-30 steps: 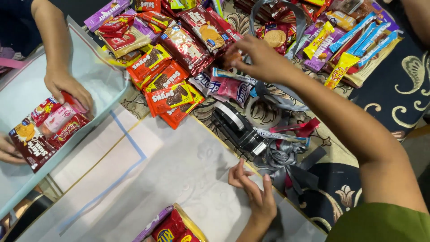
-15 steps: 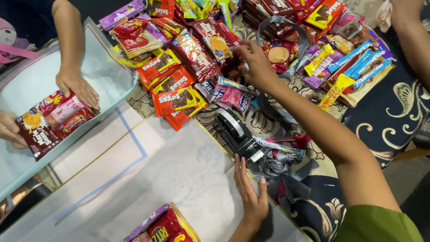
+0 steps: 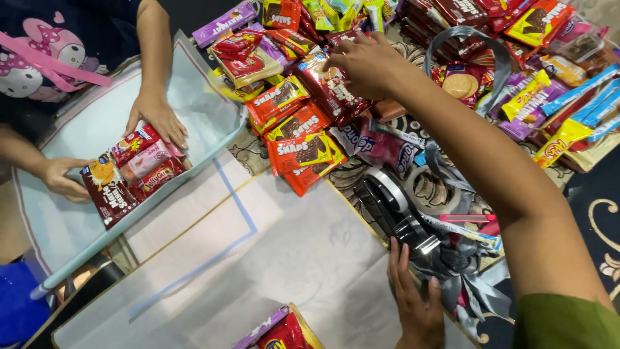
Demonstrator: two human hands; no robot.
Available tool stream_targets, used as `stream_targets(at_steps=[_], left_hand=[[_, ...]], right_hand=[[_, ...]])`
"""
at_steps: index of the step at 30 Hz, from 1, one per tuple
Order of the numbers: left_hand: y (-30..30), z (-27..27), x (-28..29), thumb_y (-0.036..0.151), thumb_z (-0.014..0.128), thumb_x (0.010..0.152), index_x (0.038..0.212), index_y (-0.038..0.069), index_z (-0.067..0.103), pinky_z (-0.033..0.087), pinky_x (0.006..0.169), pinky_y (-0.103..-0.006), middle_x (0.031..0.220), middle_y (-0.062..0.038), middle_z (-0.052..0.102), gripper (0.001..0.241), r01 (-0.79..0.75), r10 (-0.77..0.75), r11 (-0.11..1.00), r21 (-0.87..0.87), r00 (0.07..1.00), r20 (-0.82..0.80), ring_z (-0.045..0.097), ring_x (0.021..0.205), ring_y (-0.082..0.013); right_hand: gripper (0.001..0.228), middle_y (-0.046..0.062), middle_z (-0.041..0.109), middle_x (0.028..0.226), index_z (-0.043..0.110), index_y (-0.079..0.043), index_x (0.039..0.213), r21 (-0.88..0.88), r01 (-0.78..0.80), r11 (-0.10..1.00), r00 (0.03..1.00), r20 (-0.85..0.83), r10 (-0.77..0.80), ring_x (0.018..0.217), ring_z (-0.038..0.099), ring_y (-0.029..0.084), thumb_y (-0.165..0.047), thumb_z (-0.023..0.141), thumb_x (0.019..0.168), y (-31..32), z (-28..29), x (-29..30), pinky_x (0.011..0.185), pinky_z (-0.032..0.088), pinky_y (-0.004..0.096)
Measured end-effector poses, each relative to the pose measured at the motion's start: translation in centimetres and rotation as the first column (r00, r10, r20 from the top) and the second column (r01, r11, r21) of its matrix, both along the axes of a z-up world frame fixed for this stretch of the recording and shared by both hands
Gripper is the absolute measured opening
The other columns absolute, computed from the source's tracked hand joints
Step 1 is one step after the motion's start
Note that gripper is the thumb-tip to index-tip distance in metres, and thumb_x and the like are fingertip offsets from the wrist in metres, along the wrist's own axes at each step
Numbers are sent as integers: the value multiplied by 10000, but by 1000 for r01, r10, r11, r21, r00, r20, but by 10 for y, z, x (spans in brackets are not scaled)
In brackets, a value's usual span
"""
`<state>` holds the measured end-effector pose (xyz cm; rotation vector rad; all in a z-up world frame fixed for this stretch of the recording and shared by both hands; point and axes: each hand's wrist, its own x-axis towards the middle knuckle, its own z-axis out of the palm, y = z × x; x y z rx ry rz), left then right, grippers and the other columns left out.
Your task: Arranging various snack packages on a white surface and securing them with adhesive tape.
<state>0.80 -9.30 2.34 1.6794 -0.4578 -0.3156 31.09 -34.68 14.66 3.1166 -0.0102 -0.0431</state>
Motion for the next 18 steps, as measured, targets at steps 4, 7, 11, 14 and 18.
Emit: stream_targets(at_steps=[4,7,11,14,18], left_hand=[[1,-5,1,328,434,1005,1483,44,389,276,1169,-525,1636,-162,283,558,4,-4,1000,-22,1000,-27,281,1502,-360],[-3,-6,0,477,391,1067,1462,40,451,415,1120,-503,1593,-189,353,592,-96,103,990,-108,993,63,376,1460,-386],[-6,-15,3,478,390,1067,1464,42,448,405,1123,-502,1595,-193,350,593,-121,128,986,-112,990,62,374,1461,-388],[-3,-26,14,481,388,1065,1468,46,443,392,1126,-501,1597,-199,346,595,-121,130,987,-102,988,87,371,1463,-390],[4,-39,18,484,385,1064,1474,52,437,371,1132,-498,1599,-209,339,598,-98,105,993,-70,989,107,365,1466,-394]], right_hand=[[371,98,596,1287,673,-232,1308,68,-117,991,993,-4,118,1168,584,335,-303,665,944,27,-1,88,813,470,636],[235,81,683,1179,724,-156,1202,81,-125,989,988,103,116,1095,643,276,-192,668,976,45,-22,150,680,555,435],[200,115,615,1114,698,-69,1147,194,-144,970,926,373,63,896,649,291,-164,642,980,72,-68,222,615,533,439],[564,232,405,1493,321,-237,1468,384,15,923,917,364,-166,1205,542,501,-329,687,1048,91,-92,255,910,538,626],[360,172,501,1181,492,-267,1241,425,138,895,871,377,-314,933,636,396,-214,693,947,86,-131,282,701,516,501]])
